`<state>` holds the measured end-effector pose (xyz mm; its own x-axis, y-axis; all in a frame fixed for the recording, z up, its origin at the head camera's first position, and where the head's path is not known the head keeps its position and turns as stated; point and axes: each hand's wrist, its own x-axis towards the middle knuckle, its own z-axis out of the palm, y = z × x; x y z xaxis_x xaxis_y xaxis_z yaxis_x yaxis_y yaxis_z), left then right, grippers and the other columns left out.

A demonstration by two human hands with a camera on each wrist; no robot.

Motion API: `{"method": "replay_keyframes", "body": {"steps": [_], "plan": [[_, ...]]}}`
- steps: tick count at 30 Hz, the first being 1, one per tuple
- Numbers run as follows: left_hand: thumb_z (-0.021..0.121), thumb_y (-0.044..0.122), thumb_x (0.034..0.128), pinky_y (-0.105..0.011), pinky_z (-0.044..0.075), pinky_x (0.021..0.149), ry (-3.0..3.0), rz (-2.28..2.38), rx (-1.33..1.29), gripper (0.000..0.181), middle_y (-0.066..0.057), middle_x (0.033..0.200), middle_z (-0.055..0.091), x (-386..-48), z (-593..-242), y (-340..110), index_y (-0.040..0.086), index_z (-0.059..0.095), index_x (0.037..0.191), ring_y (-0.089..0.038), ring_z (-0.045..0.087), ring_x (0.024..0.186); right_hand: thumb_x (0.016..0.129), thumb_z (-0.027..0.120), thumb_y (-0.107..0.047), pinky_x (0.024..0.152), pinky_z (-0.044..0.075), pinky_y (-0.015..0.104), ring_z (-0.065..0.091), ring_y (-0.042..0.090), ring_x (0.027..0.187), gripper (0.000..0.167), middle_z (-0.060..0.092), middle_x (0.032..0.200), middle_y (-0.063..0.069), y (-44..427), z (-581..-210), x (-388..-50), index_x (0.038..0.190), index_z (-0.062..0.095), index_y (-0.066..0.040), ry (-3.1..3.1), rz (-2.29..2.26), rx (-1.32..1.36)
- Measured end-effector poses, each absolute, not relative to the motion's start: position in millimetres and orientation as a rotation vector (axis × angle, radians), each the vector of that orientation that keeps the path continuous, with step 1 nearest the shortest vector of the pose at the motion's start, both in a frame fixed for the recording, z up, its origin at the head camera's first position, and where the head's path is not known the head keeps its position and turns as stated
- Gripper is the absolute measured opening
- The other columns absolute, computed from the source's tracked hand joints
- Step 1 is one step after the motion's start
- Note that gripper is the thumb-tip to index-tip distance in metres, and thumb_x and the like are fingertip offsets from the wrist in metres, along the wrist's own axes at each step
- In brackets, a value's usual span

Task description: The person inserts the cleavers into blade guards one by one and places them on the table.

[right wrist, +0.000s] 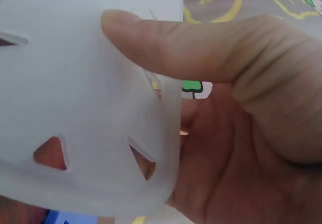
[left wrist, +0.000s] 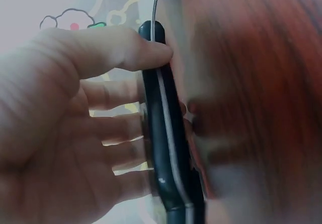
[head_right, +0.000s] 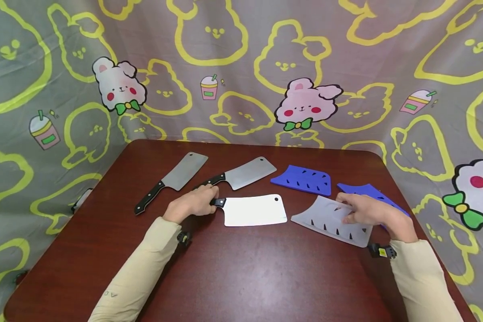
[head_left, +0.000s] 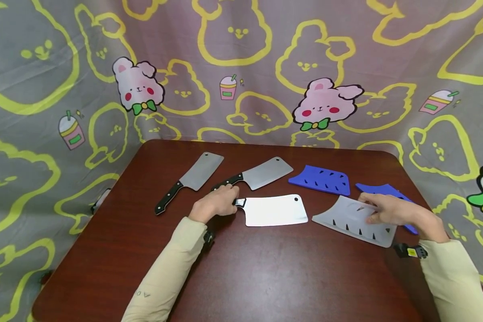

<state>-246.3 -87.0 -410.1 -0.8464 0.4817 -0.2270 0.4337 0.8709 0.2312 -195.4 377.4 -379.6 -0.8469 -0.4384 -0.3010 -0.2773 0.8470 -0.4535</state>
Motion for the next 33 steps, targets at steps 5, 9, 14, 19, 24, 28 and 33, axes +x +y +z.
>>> {"method": "replay_keyframes", "body": {"steps": [5,9,14,19,24,28,33], "plan": [[0.067,0.017,0.0876,-0.032,0.046,0.075,2.753,0.349,0.71,0.023,-0.006,0.095,0.057,-250,-411,-88,0.009,0.053,0.104,-0.019,0.055,0.085,0.089,0.07,-0.013,0.06,0.044,0.024,0.056,0.005,0.075,0.021,0.06,0.089,-0.001,379,-375,-195,0.102,0.055,-0.017,2.573,-0.686,-0.705],[0.067,0.017,0.087,-0.031,0.044,0.068,2.748,0.439,0.677,0.024,-0.004,0.086,0.057,-252,-408,-91,0.01,0.05,0.102,-0.018,0.055,0.075,0.092,0.067,-0.014,0.065,0.048,0.024,0.058,0.007,0.083,0.022,0.063,0.1,0.0,378,-369,-196,0.112,0.058,-0.017,2.544,-0.725,-0.812],[0.067,0.019,0.0867,-0.03,0.043,0.065,2.742,0.517,0.641,0.026,-0.004,0.083,0.058,-252,-404,-95,0.012,0.048,0.103,-0.018,0.055,0.07,0.092,0.068,-0.023,0.069,0.051,0.025,0.062,0.004,0.086,0.031,0.067,0.105,-0.002,373,-355,-197,0.122,0.06,-0.02,2.627,-0.675,-0.698],[0.068,0.021,0.0856,-0.028,0.041,0.061,2.738,0.589,0.629,0.027,-0.005,0.078,0.058,-252,-398,-100,0.012,0.046,0.1,-0.016,0.053,0.066,0.089,0.072,-0.028,0.066,0.051,0.025,0.062,0.002,0.081,0.032,0.069,0.099,-0.006,368,-344,-197,0.119,0.064,-0.021,2.769,-0.645,-0.653],[0.064,0.022,0.0889,-0.031,0.042,0.067,2.751,0.695,0.596,0.027,-0.005,0.087,0.061,-252,-386,-107,0.012,0.048,0.109,-0.018,0.053,0.071,0.09,0.071,-0.022,0.067,0.052,0.024,0.063,0.001,0.081,0.028,0.07,0.099,-0.008,366,-338,-199,0.118,0.067,-0.02,2.787,-0.711,-0.742],[0.061,0.023,0.0914,-0.032,0.043,0.07,2.762,0.795,0.584,0.026,-0.005,0.094,0.062,-252,-377,-116,0.014,0.054,0.115,-0.018,0.055,0.076,0.093,0.067,-0.018,0.069,0.053,0.024,0.065,0.002,0.082,0.025,0.071,0.1,-0.008,365,-335,-200,0.118,0.067,-0.019,2.78,-0.773,-0.811],[0.058,0.038,0.0957,-0.032,0.044,0.07,2.761,0.881,0.598,0.025,-0.003,0.091,0.061,-252,-372,-124,0.016,0.058,0.109,-0.017,0.055,0.075,0.095,0.064,-0.019,0.073,0.054,0.025,0.066,0.004,0.087,0.025,0.071,0.105,-0.007,365,-332,-204,0.12,0.067,-0.019,2.798,-0.795,-0.822]]}}
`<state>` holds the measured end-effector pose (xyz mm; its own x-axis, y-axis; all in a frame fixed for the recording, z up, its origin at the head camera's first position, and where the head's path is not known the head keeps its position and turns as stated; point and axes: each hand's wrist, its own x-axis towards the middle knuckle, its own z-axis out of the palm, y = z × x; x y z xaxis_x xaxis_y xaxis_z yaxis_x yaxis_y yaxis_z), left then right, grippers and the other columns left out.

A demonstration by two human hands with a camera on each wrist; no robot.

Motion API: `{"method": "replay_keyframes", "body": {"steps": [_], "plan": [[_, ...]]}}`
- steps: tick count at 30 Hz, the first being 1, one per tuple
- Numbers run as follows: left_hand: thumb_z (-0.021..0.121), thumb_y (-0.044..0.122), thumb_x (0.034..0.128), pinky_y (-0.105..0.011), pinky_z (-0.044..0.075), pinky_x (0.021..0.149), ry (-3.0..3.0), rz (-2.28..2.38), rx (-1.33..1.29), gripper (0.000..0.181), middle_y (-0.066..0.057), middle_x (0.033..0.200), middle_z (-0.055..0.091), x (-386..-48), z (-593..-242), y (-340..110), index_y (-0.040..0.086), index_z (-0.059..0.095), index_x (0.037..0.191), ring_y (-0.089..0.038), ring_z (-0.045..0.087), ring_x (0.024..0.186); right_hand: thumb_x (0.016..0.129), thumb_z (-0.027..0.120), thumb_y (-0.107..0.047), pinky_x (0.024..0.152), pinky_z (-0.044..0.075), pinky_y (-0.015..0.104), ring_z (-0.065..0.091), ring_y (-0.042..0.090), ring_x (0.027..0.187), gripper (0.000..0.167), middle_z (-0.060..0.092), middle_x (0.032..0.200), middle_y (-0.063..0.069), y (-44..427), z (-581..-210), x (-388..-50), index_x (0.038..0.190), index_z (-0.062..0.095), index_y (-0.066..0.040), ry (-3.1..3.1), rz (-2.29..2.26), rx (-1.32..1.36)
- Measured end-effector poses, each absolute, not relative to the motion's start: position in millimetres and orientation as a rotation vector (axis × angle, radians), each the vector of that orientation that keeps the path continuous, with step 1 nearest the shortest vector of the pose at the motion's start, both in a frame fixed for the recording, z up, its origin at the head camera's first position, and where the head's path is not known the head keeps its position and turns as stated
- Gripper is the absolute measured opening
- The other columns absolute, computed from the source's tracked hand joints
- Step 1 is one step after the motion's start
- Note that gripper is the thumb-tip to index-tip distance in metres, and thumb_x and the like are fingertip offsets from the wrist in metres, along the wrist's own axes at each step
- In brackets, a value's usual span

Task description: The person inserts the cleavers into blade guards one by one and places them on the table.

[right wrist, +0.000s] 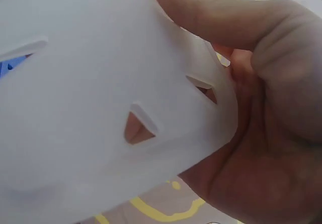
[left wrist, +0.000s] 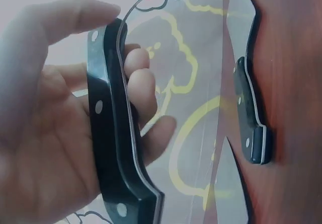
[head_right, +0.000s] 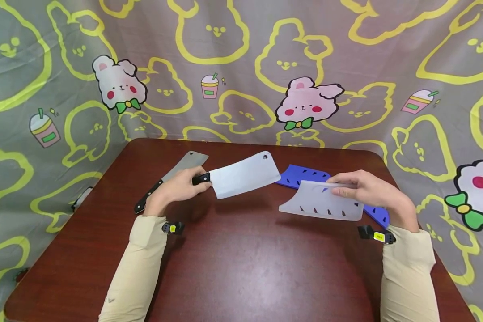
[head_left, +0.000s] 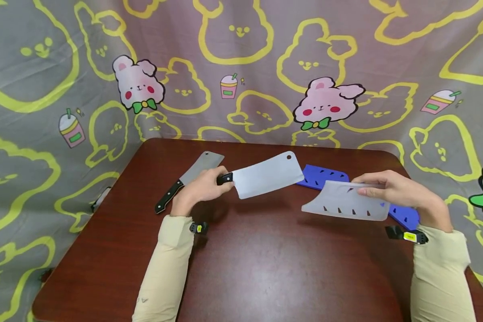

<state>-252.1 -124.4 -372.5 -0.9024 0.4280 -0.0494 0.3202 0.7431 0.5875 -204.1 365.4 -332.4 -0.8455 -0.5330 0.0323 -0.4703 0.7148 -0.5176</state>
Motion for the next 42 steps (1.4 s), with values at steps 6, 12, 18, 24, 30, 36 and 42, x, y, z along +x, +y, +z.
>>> {"method": "replay_keyframes", "body": {"steps": [6,12,18,24,30,36,42], "plan": [[0.05,0.051,0.0992,-0.033,0.045,0.068,2.798,0.991,0.625,0.034,-0.001,0.074,0.059,-253,-371,-126,0.019,0.062,0.101,-0.016,0.055,0.066,0.096,0.063,-0.019,0.071,0.054,0.025,0.067,0.006,0.083,0.025,0.072,0.102,-0.005,360,-331,-208,0.122,0.067,-0.018,2.822,-0.815,-0.792],[0.049,0.053,0.0985,-0.033,0.045,0.064,2.81,1.086,0.62,0.035,-0.001,0.068,0.058,-250,-367,-128,0.02,0.062,0.098,-0.016,0.054,0.06,0.098,0.061,-0.019,0.068,0.053,0.025,0.067,0.006,0.082,0.027,0.072,0.104,0.0,351,-328,-209,0.124,0.067,-0.014,2.828,-0.894,-0.718],[0.052,0.05,0.0984,-0.034,0.043,0.063,2.852,1.157,0.633,0.032,-0.001,0.072,0.056,-246,-361,-129,0.02,0.063,0.096,-0.017,0.051,0.061,0.096,0.063,-0.017,0.066,0.055,0.025,0.069,0.006,0.08,0.029,0.073,0.101,-0.005,345,-326,-210,0.124,0.068,-0.012,2.877,-0.972,-0.712],[0.051,0.051,0.0986,-0.033,0.042,0.062,2.876,1.14,0.667,0.033,0.0,0.071,0.056,-243,-358,-126,0.02,0.063,0.096,-0.016,0.05,0.06,0.095,0.064,-0.018,0.066,0.056,0.026,0.07,0.006,0.082,0.03,0.072,0.101,-0.011,341,-327,-205,0.124,0.068,-0.011,2.883,-1.049,-0.656],[0.05,0.053,0.0982,-0.033,0.043,0.062,2.886,1.143,0.682,0.035,0.0,0.07,0.056,-243,-360,-124,0.021,0.063,0.096,-0.016,0.051,0.06,0.096,0.064,-0.017,0.067,0.056,0.026,0.07,0.007,0.082,0.03,0.072,0.101,-0.014,337,-325,-201,0.124,0.068,-0.012,2.865,-1.113,-0.646],[0.05,0.054,0.0979,-0.033,0.044,0.06,2.881,1.15,0.655,0.034,0.0,0.069,0.057,-242,-362,-125,0.022,0.063,0.096,-0.016,0.052,0.059,0.096,0.064,-0.019,0.069,0.056,0.025,0.07,0.008,0.082,0.029,0.072,0.101,-0.011,331,-326,-201,0.124,0.068,-0.013,2.859,-1.102,-0.651],[0.05,0.053,0.098,-0.033,0.043,0.06,2.894,1.13,0.661,0.034,0.0,0.068,0.056,-241,-362,-125,0.022,0.063,0.096,-0.016,0.051,0.059,0.096,0.063,-0.019,0.068,0.055,0.025,0.069,0.008,0.081,0.029,0.072,0.099,-0.01,326,-326,-202,0.123,0.068,-0.012,2.861,-1.099,-0.645]]}}
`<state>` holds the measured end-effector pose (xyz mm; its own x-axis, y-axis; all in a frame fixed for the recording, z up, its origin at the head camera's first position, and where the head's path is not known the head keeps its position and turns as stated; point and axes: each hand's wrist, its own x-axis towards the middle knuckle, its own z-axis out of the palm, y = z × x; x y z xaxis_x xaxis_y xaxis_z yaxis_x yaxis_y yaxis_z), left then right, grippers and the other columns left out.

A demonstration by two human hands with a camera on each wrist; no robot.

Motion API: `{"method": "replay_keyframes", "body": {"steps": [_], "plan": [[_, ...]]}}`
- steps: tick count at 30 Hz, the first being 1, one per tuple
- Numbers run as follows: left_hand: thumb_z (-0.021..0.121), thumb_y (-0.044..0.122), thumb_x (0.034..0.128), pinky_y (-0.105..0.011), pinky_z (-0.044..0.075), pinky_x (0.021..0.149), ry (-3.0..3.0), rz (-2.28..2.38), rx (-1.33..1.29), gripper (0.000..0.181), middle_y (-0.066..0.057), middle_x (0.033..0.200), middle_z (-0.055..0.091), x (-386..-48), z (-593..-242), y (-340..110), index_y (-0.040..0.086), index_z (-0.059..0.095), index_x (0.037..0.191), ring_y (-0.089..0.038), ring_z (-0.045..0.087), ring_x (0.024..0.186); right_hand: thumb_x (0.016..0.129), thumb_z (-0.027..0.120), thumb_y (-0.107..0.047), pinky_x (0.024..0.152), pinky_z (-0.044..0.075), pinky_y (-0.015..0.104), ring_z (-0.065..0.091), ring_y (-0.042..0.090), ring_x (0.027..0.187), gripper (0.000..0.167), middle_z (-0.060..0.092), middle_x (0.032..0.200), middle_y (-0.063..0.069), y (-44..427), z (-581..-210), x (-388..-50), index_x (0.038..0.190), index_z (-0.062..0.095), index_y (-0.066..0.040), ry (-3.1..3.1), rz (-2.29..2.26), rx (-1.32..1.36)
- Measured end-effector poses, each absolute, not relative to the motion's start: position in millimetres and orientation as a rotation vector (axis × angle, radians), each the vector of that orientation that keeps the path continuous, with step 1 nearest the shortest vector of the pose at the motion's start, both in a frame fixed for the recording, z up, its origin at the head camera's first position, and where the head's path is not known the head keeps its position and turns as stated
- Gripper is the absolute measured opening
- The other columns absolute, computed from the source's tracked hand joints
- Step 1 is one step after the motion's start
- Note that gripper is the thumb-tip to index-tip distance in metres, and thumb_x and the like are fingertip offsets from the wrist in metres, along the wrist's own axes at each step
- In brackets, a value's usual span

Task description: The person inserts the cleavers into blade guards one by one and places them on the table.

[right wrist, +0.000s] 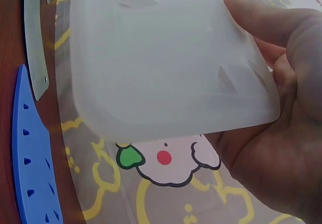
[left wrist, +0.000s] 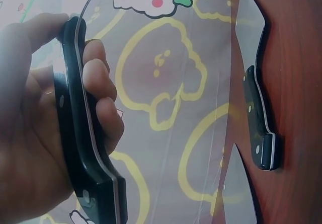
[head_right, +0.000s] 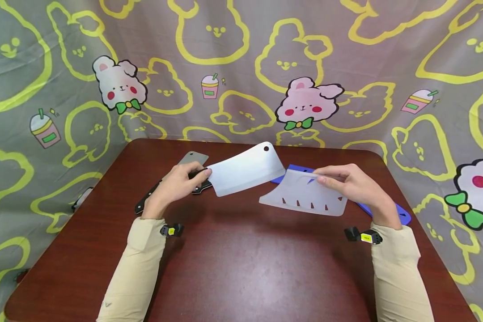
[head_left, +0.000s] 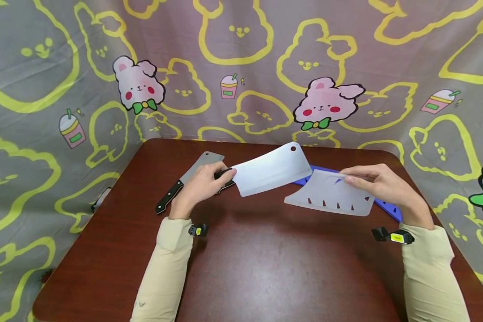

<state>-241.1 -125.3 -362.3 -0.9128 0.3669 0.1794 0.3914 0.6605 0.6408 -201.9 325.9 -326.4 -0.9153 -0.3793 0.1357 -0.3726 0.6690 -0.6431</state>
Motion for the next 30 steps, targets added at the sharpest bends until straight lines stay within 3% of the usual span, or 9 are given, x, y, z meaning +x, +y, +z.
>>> {"method": "replay_keyframes", "body": {"steps": [13,20,27,30], "plan": [[0.052,0.051,0.0976,-0.034,0.045,0.061,-2.803,-1.156,-0.72,0.028,0.002,0.065,0.059,-239,-360,-127,0.028,0.067,0.095,-0.014,0.057,0.058,0.094,0.065,-0.014,0.066,0.055,0.025,0.069,0.01,0.077,0.023,0.072,0.095,-0.009,322,-330,-201,0.116,0.071,-0.013,2.895,-1.176,-0.632],[0.055,0.052,0.0956,-0.034,0.048,0.063,-2.827,-1.196,-0.731,0.027,-0.002,0.063,0.063,-235,-354,-126,0.029,0.069,0.092,-0.015,0.06,0.058,0.093,0.065,-0.007,0.064,0.055,0.024,0.069,0.01,0.073,0.021,0.072,0.092,-0.012,321,-329,-200,0.112,0.072,-0.009,2.92,-1.263,-0.708],[0.057,0.054,0.0942,-0.033,0.049,0.066,-2.852,-1.209,-0.709,0.034,-0.004,0.066,0.066,-230,-345,-125,0.027,0.071,0.11,-0.02,0.063,0.06,0.092,0.064,-0.002,0.059,0.056,0.023,0.069,0.006,0.069,0.019,0.071,0.088,-0.018,320,-329,-199,0.109,0.072,-0.002,2.961,-1.427,-0.727],[0.058,0.052,0.0942,-0.033,0.047,0.064,-2.854,-1.17,-0.73,0.032,-0.002,0.061,0.062,-227,-343,-126,0.026,0.071,0.107,-0.02,0.061,0.057,0.091,0.064,0.002,0.059,0.055,0.02,0.069,0.003,0.069,0.019,0.071,0.089,-0.02,320,-329,-200,0.108,0.072,0.001,2.958,-1.482,-0.779]]}}
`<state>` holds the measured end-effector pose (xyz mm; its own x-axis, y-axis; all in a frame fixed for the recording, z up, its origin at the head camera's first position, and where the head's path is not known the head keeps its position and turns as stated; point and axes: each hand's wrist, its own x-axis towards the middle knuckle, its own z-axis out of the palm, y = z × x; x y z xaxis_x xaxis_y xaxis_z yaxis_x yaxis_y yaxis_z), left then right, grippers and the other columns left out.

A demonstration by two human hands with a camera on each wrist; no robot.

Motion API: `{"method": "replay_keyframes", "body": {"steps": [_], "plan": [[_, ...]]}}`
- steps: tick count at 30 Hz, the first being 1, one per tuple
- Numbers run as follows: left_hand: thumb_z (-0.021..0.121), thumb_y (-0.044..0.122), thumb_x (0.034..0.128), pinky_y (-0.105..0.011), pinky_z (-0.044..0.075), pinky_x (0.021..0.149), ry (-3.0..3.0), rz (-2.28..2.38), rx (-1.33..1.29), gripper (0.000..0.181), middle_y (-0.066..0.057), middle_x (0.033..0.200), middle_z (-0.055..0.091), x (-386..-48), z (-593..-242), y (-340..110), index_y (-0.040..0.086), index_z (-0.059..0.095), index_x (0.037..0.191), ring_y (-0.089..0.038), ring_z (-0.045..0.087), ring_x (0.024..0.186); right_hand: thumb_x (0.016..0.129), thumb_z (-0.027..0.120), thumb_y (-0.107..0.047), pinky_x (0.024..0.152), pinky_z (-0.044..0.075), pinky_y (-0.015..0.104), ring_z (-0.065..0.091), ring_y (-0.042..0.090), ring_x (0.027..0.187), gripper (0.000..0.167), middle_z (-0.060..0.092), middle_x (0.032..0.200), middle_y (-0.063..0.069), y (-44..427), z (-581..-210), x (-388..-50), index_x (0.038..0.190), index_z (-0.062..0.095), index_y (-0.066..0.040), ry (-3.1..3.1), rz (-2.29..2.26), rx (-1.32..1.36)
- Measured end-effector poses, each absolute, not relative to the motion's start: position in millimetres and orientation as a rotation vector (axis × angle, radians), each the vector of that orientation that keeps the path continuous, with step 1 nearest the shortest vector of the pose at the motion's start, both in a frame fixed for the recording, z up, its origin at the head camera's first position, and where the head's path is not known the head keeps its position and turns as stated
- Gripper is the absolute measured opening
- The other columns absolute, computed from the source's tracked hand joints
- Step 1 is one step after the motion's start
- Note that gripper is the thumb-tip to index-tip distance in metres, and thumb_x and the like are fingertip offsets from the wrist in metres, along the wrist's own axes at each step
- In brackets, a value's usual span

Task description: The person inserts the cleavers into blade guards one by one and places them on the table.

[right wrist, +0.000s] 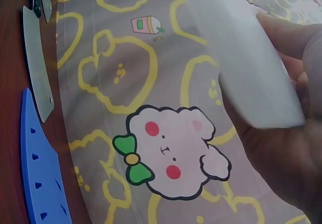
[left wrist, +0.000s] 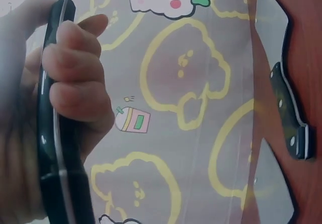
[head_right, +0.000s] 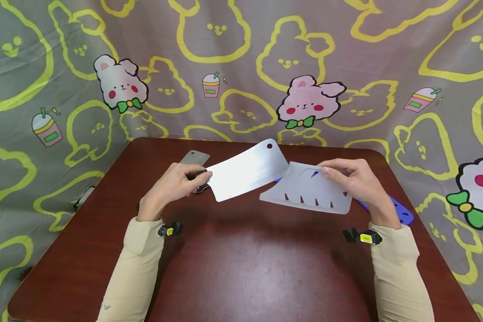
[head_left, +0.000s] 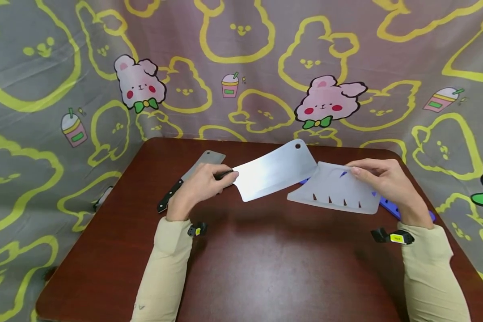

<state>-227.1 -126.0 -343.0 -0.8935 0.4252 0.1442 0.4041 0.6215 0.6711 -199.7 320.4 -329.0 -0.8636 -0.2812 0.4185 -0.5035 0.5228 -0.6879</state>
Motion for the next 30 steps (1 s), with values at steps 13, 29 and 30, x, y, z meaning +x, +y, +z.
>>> {"method": "replay_keyframes", "body": {"steps": [13,29,30], "plan": [[0.065,0.046,0.0908,-0.032,0.044,0.059,2.648,0.949,0.69,0.031,0.0,0.056,0.056,-220,-339,-127,0.024,0.073,0.11,-0.021,0.057,0.053,0.091,0.065,0.0,0.056,0.056,0.025,0.071,0.008,0.066,0.016,0.072,0.086,-0.018,324,-331,-201,0.105,0.073,0.001,-2.566,1.285,0.642],[0.066,0.039,0.0924,-0.028,0.041,0.051,2.565,0.879,0.784,0.033,0.001,0.049,0.052,-208,-331,-122,0.019,0.072,0.119,-0.012,0.049,0.045,0.092,0.064,-0.003,0.053,0.055,0.028,0.07,0.011,0.067,0.014,0.073,0.085,-0.016,314,-335,-201,0.102,0.075,-0.001,-2.615,1.31,0.696],[0.066,0.039,0.0925,-0.027,0.04,0.05,2.548,0.891,0.781,0.032,0.001,0.049,0.051,-208,-330,-123,0.02,0.072,0.118,-0.012,0.048,0.044,0.093,0.064,-0.004,0.053,0.055,0.029,0.07,0.011,0.067,0.015,0.073,0.085,-0.015,313,-335,-201,0.102,0.075,-0.002,-2.622,1.315,0.691]]}}
